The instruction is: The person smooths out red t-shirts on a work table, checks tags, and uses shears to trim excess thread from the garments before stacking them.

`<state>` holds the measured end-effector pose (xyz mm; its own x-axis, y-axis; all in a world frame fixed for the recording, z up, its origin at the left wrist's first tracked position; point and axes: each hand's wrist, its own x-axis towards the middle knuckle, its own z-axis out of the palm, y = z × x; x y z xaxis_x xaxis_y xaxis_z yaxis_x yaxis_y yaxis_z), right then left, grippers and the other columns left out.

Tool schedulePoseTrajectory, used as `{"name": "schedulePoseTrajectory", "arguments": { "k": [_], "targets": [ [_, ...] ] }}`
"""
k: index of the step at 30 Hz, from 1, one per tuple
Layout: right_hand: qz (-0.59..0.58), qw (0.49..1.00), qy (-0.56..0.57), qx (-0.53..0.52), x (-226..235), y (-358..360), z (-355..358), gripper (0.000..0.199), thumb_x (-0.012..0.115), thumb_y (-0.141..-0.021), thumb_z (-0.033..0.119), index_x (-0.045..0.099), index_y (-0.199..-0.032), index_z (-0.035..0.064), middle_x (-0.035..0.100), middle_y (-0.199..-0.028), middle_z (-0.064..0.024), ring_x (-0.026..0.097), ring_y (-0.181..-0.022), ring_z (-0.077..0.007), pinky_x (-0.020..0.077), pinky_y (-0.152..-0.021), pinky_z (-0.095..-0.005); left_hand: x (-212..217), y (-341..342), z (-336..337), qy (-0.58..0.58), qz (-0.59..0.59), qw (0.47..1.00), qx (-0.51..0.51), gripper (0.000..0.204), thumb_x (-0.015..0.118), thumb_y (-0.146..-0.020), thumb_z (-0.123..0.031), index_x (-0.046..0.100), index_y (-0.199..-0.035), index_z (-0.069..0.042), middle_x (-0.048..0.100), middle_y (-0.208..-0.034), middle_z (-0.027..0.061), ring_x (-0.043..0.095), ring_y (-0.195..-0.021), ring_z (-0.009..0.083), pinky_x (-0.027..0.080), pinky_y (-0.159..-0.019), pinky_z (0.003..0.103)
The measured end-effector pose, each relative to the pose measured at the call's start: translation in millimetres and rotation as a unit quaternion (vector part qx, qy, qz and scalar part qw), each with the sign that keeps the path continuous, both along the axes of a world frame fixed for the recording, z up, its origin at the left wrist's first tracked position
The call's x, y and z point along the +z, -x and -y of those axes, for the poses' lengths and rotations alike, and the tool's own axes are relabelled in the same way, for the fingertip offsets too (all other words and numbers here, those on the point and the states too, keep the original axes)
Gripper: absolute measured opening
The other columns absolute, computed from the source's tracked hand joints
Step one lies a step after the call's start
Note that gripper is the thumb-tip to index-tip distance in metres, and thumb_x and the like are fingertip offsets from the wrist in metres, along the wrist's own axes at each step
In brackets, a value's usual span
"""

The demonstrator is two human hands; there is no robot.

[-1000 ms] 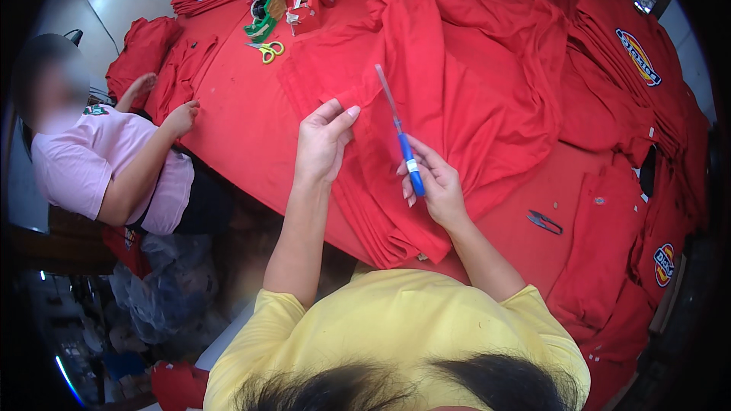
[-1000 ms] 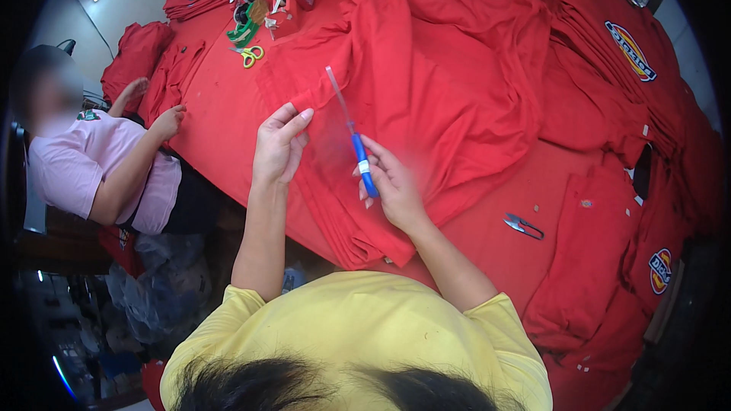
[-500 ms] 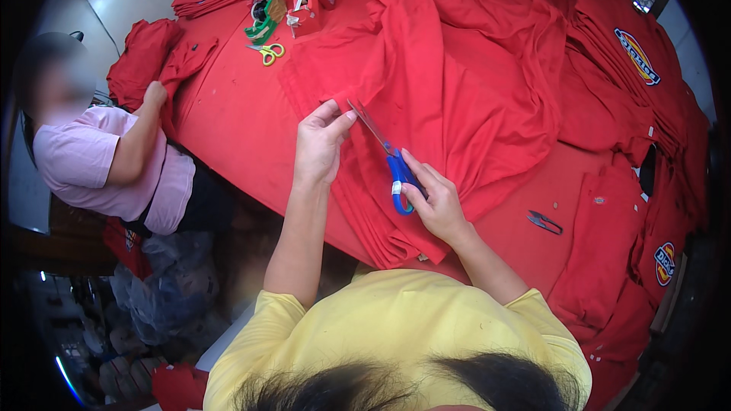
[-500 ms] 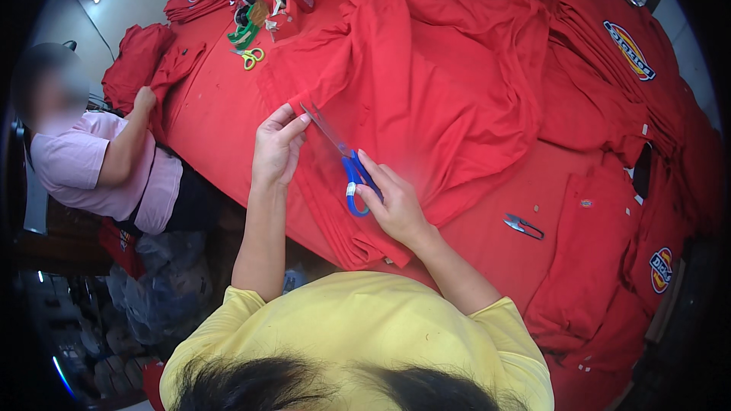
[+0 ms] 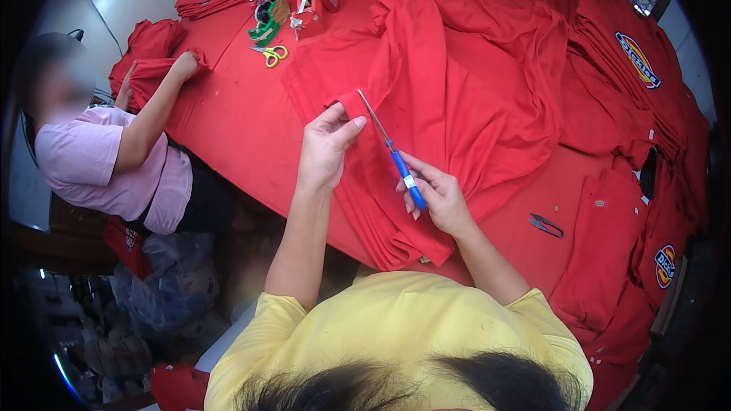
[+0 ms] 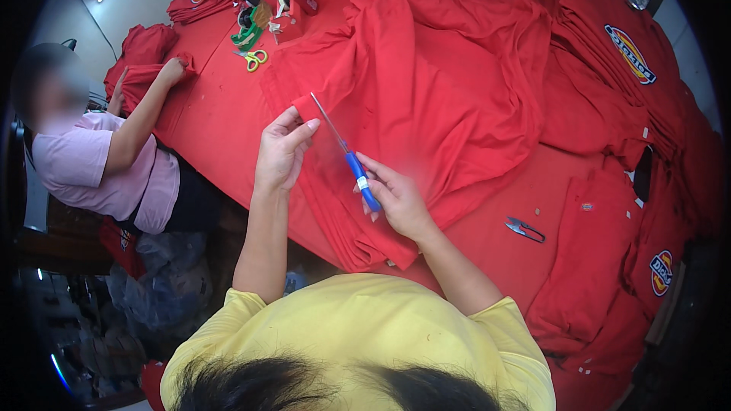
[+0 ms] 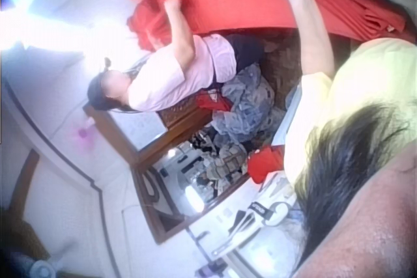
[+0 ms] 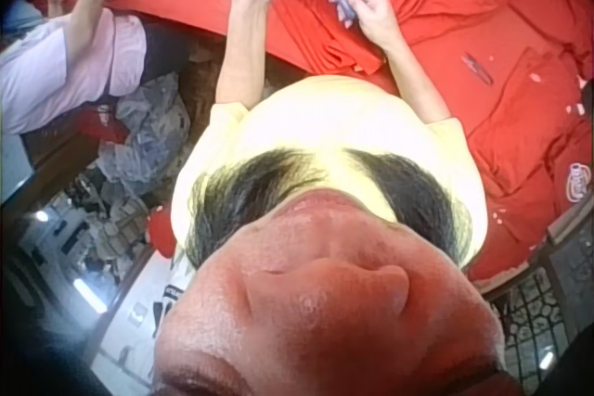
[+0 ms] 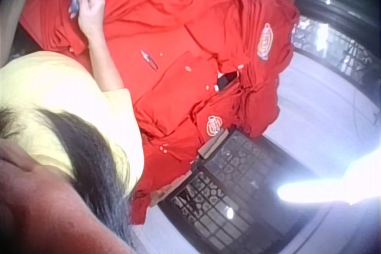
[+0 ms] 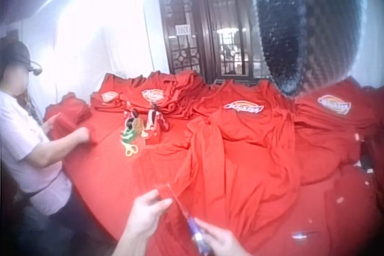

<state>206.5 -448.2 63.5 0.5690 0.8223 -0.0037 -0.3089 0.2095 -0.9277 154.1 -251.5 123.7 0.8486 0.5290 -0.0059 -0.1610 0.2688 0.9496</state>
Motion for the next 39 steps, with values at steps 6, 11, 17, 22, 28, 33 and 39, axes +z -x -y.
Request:
{"name": "schedulePoseTrajectory", "arguments": {
  "k": [6, 11, 17, 22, 28, 33, 39],
  "targets": [
    [-0.076, 0.995, -0.048, 0.039, -2.0, -4.4, -0.2, 0.043, 0.043, -0.097, 0.009, 0.038, -0.139, 0.001, 0.06, -0.091, -0.0071, 0.055, -0.061, -0.0087, 0.0468, -0.051, -0.0204, 4.7, -0.1, 0.4, -0.015, -0.01, 1.0, -0.006, 0.031, 0.064, -0.083, 0.0, 0.06, -0.113, 0.002, 0.063, -0.093, 0.0023, 0.057, -0.08, 0.0072, 0.045, -0.072, 0.022],
    [0.05, 0.999, -0.005, -0.019, 1.8, 1.9, -1.3, 0.045, 0.046, -0.095, 0.007, 0.038, -0.139, -0.0007, 0.061, -0.093, -0.0088, 0.056, -0.062, -0.0093, 0.0471, -0.052, -0.0209, -0.7, 0.2, -2.8, -0.028, -0.014, 0.999, -0.004, 0.031, 0.064, -0.083, 0.0, 0.06, -0.113, 0.001, 0.063, -0.092, 0.0016, 0.057, -0.08, 0.0074, 0.045, -0.072, 0.022],
    [0.056, 0.998, 0.025, -0.03, 2.0, 5.1, -1.3, 0.046, 0.046, -0.095, 0.006, 0.037, -0.139, -0.0006, 0.06, -0.093, -0.0085, 0.056, -0.062, -0.0095, 0.0474, -0.053, -0.021, 1.0, 0.2, 2.0, -0.03, -0.006, 1.0, 0.002, 0.031, 0.065, -0.083, -0.001, 0.06, -0.114, 0.001, 0.063, -0.093, 0.0009, 0.056, -0.079, 0.0066, 0.044, -0.071, 0.021],
    [-0.021, 1.0, -0.005, 0.02, 0.8, 0.5, -0.7, 0.044, 0.043, -0.097, 0.008, 0.037, -0.14, 0.0031, 0.059, -0.094, -0.0059, 0.057, -0.066, -0.0084, 0.0486, -0.054, -0.021, 3.3, 1.4, 0.8, -0.027, -0.017, 1.0, 0.002, 0.032, 0.063, -0.083, 0.002, 0.059, -0.115, 0.003, 0.065, -0.097, 0.0043, 0.058, -0.082, 0.0072, 0.046, -0.074, 0.021],
    [-0.051, 0.998, -0.007, 0.036, 8.7, 1.3, 2.0, 0.043, 0.043, -0.097, 0.008, 0.038, -0.139, 0.0006, 0.06, -0.093, -0.0085, 0.059, -0.066, -0.0113, 0.0504, -0.056, -0.0221, 4.2, 2.9, 6.1, -0.004, 0.001, 1.0, 0.01, 0.033, 0.065, -0.081, 0.003, 0.06, -0.114, 0.002, 0.065, -0.095, 0.0036, 0.058, -0.08, 0.0084, 0.047, -0.075, 0.021],
    [-0.056, 0.998, -0.029, 0.01, 12.1, -8.2, 30.2, 0.043, 0.043, -0.096, 0.008, 0.038, -0.138, -0.001, 0.061, -0.093, -0.012, 0.062, -0.067, -0.0156, 0.0534, -0.057, -0.025, -0.3, -11.8, -86.4, -0.164, -0.02, 0.979, 0.122, 0.016, 0.071, -0.078, -0.002, 0.057, -0.085, -0.008, 0.057, -0.074, -0.0025, 0.054, -0.064, 0.0069, 0.042, -0.057, 0.021],
    [0.011, 0.981, -0.05, -0.187, 15.2, -47.1, 112.3, 0.045, 0.046, -0.094, 0.007, 0.037, -0.138, -0.001, 0.061, -0.095, -0.0158, 0.064, -0.069, -0.019, 0.0562, -0.058, -0.0288, -2.8, -76.4, -278.8, -0.163, -0.059, 0.943, 0.285, 0.043, 0.075, -0.075, -0.002, 0.054, -0.112, -0.001, 0.061, -0.08, 0.0052, 0.058, -0.064, 0.0114, 0.045, -0.053, 0.022]
  ]
}}
